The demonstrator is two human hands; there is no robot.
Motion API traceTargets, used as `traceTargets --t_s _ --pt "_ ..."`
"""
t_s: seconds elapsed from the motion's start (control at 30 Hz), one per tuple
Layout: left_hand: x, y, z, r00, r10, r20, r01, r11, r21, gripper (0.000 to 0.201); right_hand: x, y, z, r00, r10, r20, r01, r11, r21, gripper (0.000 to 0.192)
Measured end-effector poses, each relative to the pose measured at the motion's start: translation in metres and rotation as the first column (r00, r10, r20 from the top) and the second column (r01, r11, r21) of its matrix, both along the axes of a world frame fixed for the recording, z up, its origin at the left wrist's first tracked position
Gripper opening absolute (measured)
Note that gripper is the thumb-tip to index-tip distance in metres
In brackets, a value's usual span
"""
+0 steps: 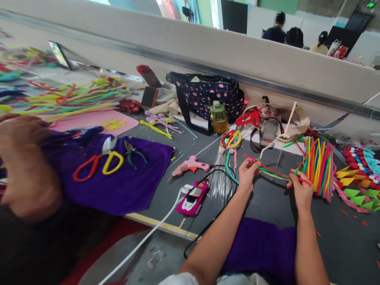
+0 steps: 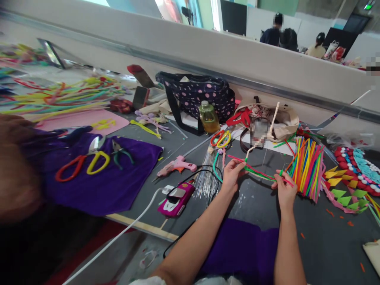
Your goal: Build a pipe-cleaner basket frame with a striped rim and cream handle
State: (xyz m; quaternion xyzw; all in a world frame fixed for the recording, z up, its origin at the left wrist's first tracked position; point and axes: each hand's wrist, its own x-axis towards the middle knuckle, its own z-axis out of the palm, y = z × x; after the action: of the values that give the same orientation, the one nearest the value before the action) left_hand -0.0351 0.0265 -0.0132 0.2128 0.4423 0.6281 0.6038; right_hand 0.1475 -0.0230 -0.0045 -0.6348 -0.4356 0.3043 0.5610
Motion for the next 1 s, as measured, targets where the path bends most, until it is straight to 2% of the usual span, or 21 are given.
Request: traceTargets --t_s 0.17,0.33,0.53,0.77,1.0 --pt "0.004 -0.001 -0.003 0.998 0.047 0.029 -0.046 0.999 -0.01 0.032 -0.005 0.003 -0.002 0.985 -0.083 -0.151 0.096 0.992 0.079 0.046" --pt "0.007 -0.002 -0.003 0.997 0.072 0.028 -0.073 0.997 0.016 0.032 -0.006 0.006 -0.001 0.952 -0.082 -0.296 0.126 0.983 0.132 0.042" --pt "0.008 -0.004 0.002 0.993 0.105 0.051 -0.107 0.994 0.026 0.032 -0.002 0.004 -0.004 0.966 -0.07 -0.249 0.107 0.985 0.137 0.03" --pt "0.012 -0.007 0.005 0.988 0.155 -0.001 -0.155 0.985 0.075 0.028 -0.005 0.002 -0.004 0.971 0.031 -0.237 -0.002 0.992 0.124 0.036" --pt "0.018 -0.014 0.006 0.98 0.178 -0.091 -0.159 0.97 0.184 0.024 -0.008 0.002 -0.002 0.963 -0.09 -0.255 0.116 0.989 0.088 0.033"
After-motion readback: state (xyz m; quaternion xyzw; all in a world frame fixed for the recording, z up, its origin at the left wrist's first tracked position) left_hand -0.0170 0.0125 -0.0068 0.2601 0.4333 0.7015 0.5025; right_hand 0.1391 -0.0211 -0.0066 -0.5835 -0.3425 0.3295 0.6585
